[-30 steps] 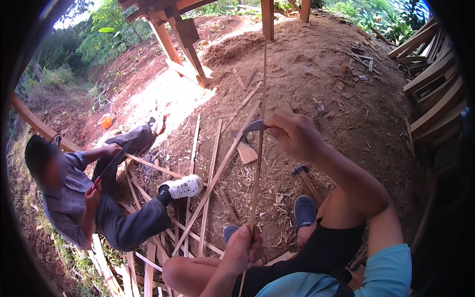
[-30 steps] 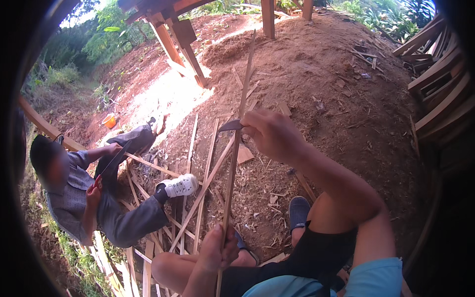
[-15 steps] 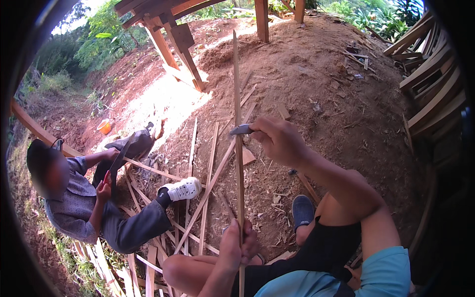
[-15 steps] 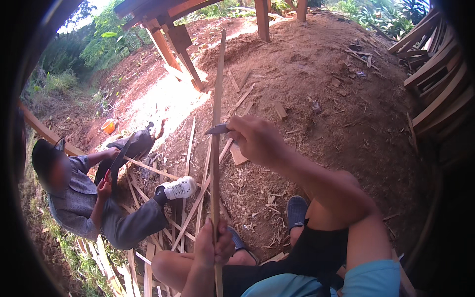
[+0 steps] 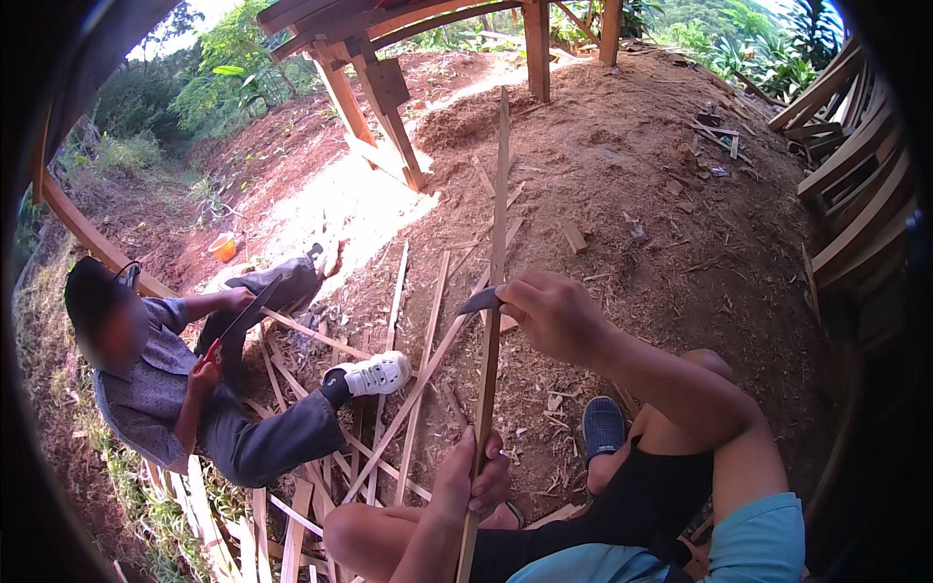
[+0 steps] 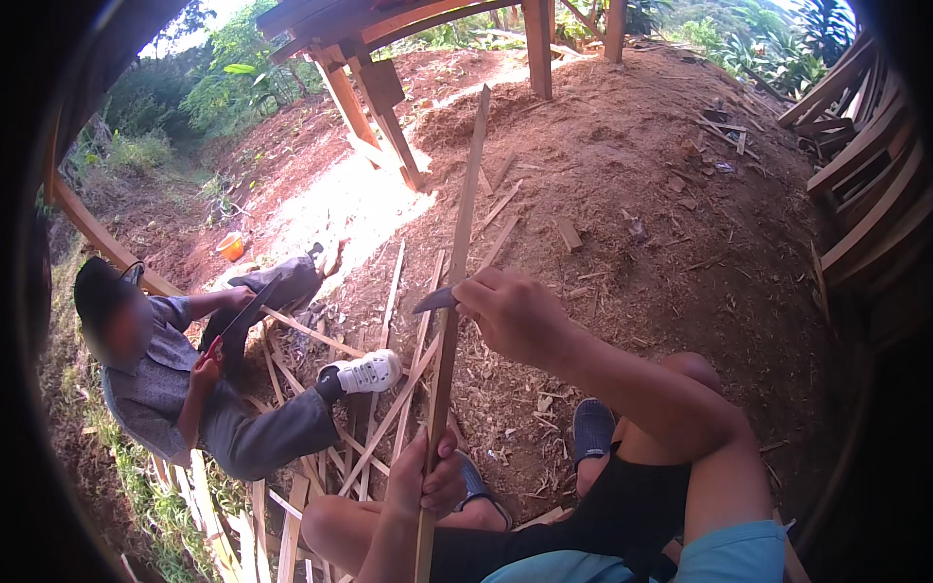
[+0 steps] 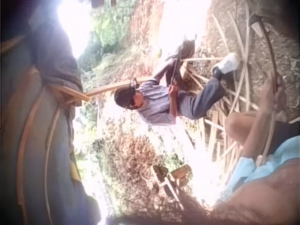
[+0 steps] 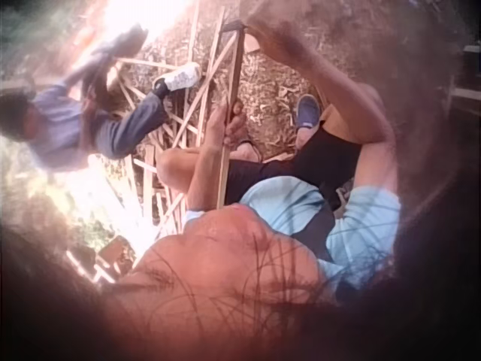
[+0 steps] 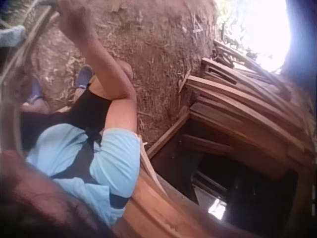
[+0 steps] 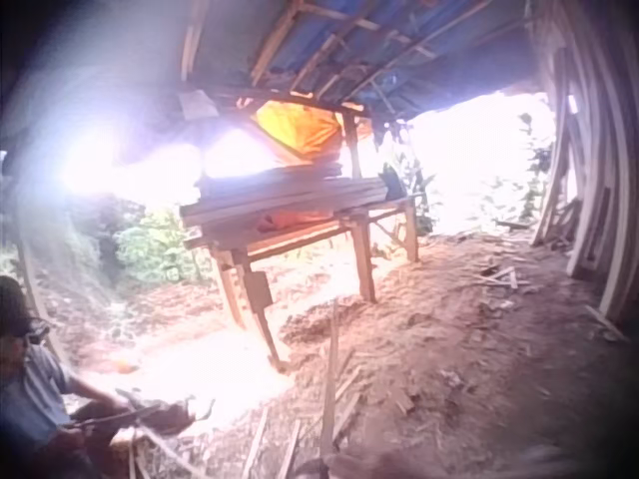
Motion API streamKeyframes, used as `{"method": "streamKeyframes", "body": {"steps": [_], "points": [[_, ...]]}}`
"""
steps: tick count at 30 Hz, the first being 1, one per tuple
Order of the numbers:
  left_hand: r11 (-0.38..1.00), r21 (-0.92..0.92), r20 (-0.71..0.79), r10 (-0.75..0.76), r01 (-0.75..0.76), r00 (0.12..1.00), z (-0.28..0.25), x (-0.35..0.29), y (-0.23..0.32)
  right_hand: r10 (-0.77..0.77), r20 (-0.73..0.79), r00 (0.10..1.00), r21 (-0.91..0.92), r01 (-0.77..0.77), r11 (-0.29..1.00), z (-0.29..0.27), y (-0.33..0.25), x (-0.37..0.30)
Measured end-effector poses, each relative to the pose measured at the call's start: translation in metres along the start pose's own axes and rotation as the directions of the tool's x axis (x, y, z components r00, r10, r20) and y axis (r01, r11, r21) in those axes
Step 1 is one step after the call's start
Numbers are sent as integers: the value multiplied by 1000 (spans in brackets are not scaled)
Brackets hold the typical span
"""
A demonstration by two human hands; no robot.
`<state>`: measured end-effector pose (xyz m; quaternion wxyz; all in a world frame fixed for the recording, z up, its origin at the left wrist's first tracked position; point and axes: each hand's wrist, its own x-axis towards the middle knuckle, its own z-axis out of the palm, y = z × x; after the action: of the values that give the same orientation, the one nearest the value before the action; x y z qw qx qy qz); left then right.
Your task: The person sits on the ground and uses a knife to shave thin strips from a long wooden stick. They hold the stick with one hand and scrape the blade along its length to remove the outer layer, creating wood shavings.
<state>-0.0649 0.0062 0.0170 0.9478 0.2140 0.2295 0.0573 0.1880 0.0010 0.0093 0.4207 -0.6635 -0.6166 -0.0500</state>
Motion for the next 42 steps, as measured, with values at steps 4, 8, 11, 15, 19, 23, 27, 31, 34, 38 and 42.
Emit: {"method": "streamKeyframes", "body": {"steps": [4, 8, 11, 15, 19, 23, 27, 31, 34, 38, 42], "points": [[1000, 11, -32, -25, 25, 999, 3, 1, -8, -4, 27, 1000, 38, 3, 999, -8, 12, 2], [993, 119, -92, -1, 12, 996, 1, 0, -14, -104, 140, 985, 39, 100, 994, -10, -4, -17], [987, 156, -149, 3, 21, 989, 3, -1, -19, -13, 162, 987, 32, 8, 999, -8, -2, -18], [981, 186, -185, -17, 52, 983, 6, 0, -17, -26, 182, 983, 46, 18, 999, -15, 2, -21], [972, 233, -175, 20, 22, 984, 7, 3, -21, -52, 177, 983, 84, 37, 996, -17, 7, -26], [961, 274, -243, 36, 33, 969, 10, 7, -24, -40, 203, 978, 95, 21, 995, -19, 13, -27], [933, 359, -274, 78, 27, 958, 12, 7, -24, -25, 200, 979, 66, 12, 998, -16, 17, -27], [926, 376, -282, 74, 39, 956, 11, 9, -29, 56, 143, 988, -5, -56, 998, -14, 24, -21], [898, 432, -299, 63, 77, 952, 17, 5, -32, 145, 138, 980, -1, -146, 989, -24, 48, -5], [879, 475, -264, 167, -22, 950, 8, 8, -29, 139, 182, 973, 149, -167, 975, -30, 45, -2], [894, 446, -274, 189, -49, 943, 4, 11, -24, 96, 222, 970, 209, -144, 967, -21, 28, -23]]}}
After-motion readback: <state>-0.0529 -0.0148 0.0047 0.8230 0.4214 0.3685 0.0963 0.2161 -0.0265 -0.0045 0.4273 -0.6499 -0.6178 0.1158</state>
